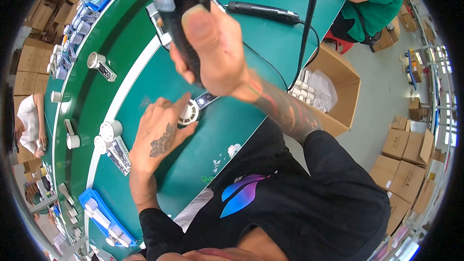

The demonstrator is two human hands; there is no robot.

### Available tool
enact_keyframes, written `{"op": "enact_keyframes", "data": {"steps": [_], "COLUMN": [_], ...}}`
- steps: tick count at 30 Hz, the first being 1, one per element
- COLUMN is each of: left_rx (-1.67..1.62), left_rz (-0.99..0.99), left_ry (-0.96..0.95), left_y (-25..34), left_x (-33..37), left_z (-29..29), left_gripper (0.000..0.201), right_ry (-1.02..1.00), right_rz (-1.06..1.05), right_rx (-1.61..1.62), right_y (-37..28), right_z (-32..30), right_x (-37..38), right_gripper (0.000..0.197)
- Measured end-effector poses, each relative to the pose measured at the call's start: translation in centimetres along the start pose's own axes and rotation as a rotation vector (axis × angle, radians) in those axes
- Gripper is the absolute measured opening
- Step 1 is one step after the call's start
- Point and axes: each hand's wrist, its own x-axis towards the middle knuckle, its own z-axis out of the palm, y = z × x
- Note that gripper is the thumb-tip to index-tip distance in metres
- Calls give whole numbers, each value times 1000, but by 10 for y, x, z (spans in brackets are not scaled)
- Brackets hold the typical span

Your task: The person assembles electronic components by securing a circuit board into a plastic housing with an electric screwdriver, then places the assembled unit into a cardboard box. Screws are fed automatically by an automatic screw feeder.

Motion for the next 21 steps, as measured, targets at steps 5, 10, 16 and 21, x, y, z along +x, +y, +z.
{"op": "enact_keyframes", "data": {"steps": [5, 10, 16, 21], "left_rx": [-15, -11, -5, 26], "left_rz": [-54, -95, -137, -156], "left_ry": [-103, -133, -176, -129], "left_y": [2, 5, 4, 7], "left_x": [4, 8, 6, 7], "left_z": [-3, -7, -7, -8], "left_gripper": [55, 45, 37, 35], "right_ry": [-85, -99, -155, -71], "right_rz": [-6, 10, -46, 67], "right_rx": [244, 250, 299, 64], "right_y": [21, 30, 30, 18], "right_z": [10, 10, 13, 15], "right_x": [-16, -20, -29, -23], "right_gripper": [66, 64, 70, 99]}}
